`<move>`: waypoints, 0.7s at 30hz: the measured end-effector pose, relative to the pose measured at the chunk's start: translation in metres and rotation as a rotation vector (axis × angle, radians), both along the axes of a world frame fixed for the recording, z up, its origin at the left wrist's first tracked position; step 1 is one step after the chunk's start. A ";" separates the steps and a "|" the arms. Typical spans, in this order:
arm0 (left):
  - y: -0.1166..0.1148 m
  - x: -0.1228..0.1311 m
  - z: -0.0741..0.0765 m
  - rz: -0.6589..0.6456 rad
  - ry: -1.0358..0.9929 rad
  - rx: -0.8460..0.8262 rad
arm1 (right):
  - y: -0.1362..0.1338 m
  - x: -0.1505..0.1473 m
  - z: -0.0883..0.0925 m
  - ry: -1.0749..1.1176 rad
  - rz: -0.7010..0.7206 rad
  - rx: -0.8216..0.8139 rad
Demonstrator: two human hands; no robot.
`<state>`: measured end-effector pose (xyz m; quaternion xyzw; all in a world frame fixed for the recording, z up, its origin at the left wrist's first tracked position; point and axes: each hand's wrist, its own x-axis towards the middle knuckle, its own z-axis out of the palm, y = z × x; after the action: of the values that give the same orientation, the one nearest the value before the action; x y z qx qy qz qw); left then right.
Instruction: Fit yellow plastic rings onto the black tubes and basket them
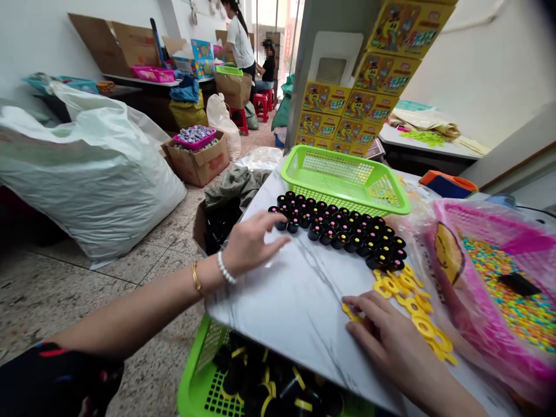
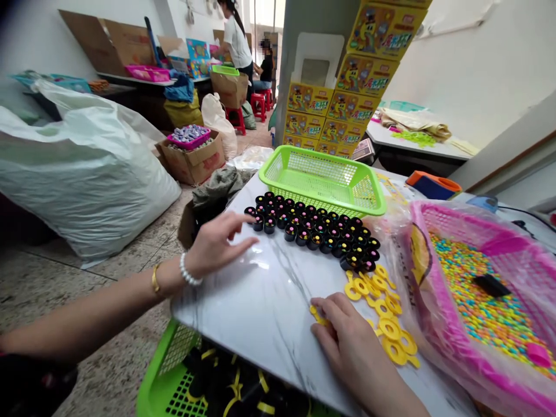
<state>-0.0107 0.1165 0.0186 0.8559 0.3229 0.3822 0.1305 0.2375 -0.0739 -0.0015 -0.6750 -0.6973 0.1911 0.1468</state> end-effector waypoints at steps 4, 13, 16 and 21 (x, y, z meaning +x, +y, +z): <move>0.061 -0.004 -0.015 0.131 -0.002 -0.233 | 0.003 0.001 -0.002 0.021 -0.024 -0.011; 0.083 -0.005 -0.034 0.123 0.046 -0.377 | 0.002 0.000 0.005 0.034 -0.005 -0.037; 0.072 -0.016 -0.028 0.218 0.059 -0.393 | -0.005 -0.004 0.007 0.003 -0.015 -0.046; 0.003 -0.028 -0.014 0.163 0.124 -0.436 | -0.004 -0.010 0.008 -0.062 -0.059 -0.085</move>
<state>-0.0382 0.1195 0.0046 0.8006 0.4731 0.2593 0.2608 0.2276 -0.0782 0.0067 -0.7063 -0.6727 0.1953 0.1020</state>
